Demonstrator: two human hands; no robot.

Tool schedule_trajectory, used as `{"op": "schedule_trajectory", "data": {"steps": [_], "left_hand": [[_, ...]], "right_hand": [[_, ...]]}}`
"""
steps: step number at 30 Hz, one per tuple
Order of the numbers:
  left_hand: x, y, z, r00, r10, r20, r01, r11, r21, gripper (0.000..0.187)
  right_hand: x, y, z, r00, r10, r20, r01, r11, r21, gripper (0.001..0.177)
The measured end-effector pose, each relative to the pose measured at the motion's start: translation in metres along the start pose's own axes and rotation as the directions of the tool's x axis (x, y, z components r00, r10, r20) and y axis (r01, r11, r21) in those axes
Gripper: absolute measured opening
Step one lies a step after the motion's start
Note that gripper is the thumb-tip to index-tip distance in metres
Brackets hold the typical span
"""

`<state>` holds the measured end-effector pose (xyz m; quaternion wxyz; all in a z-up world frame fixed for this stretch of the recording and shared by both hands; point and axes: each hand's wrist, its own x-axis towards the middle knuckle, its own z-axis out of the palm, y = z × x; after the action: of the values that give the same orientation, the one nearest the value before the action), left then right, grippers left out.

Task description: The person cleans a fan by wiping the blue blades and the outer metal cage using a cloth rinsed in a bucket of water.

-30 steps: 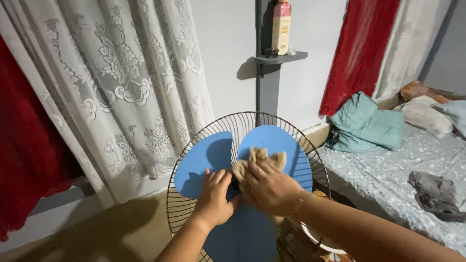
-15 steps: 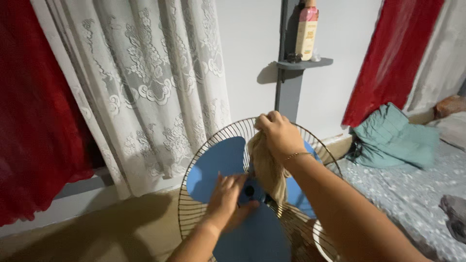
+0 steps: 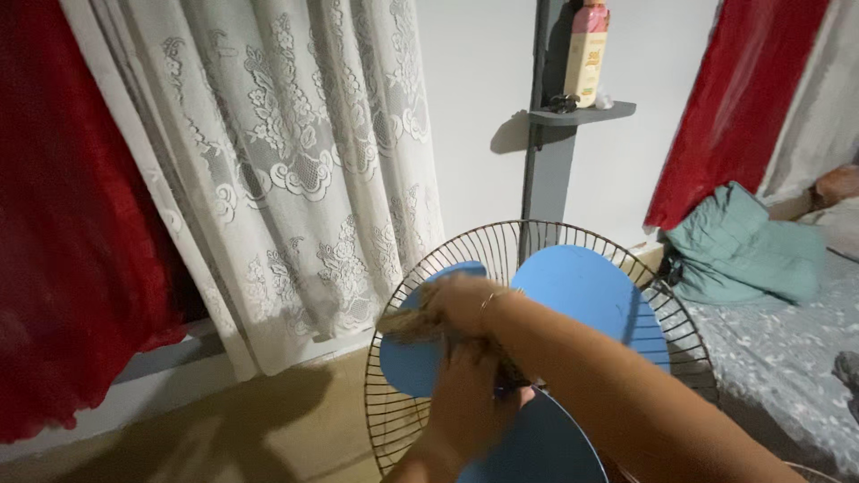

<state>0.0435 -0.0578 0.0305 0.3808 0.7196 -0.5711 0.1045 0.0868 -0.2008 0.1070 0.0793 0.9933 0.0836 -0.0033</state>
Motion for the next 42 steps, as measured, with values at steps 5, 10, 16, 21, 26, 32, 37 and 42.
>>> {"op": "schedule_trajectory", "data": {"steps": [5,10,16,21,26,32,37,42], "left_hand": [[0.002,-0.01,0.002,0.998,0.05,0.026,-0.05,0.999,-0.005,0.071],[-0.001,-0.024,0.006,0.995,0.096,-0.025,-0.095,0.995,0.028,0.075],[0.0,-0.029,0.007,0.997,-0.071,0.035,0.072,0.997,-0.023,0.079],[-0.001,-0.035,0.003,0.996,-0.06,-0.071,0.062,0.998,0.018,0.066],[0.002,-0.056,0.015,0.992,-0.113,-0.056,0.112,0.994,-0.019,0.067],[0.007,-0.057,0.003,0.998,0.003,-0.07,-0.001,1.0,0.027,0.069],[0.008,-0.044,-0.013,0.983,-0.179,0.025,0.18,0.983,-0.046,0.072],[0.003,-0.047,0.004,0.981,-0.191,-0.015,0.192,0.979,0.076,0.076]], "right_hand": [[-0.011,0.043,-0.034,0.861,0.501,-0.09,-0.509,0.844,-0.168,0.031],[-0.068,0.076,-0.114,0.726,0.537,-0.429,-0.574,0.817,0.052,0.031],[-0.147,0.057,-0.145,0.521,0.3,-0.799,-0.23,0.951,0.207,0.025],[-0.142,0.0,-0.048,0.947,0.224,-0.23,-0.287,0.912,-0.292,0.052],[-0.162,-0.014,0.022,0.989,0.012,-0.148,-0.061,0.94,-0.335,0.038],[-0.194,0.016,-0.01,0.95,0.196,-0.243,-0.189,0.981,0.051,0.038],[-0.24,0.061,-0.018,0.494,0.72,-0.488,-0.096,0.603,0.792,0.031],[-0.218,0.109,0.067,0.499,0.79,-0.355,0.619,-0.038,0.785,0.035]]}}
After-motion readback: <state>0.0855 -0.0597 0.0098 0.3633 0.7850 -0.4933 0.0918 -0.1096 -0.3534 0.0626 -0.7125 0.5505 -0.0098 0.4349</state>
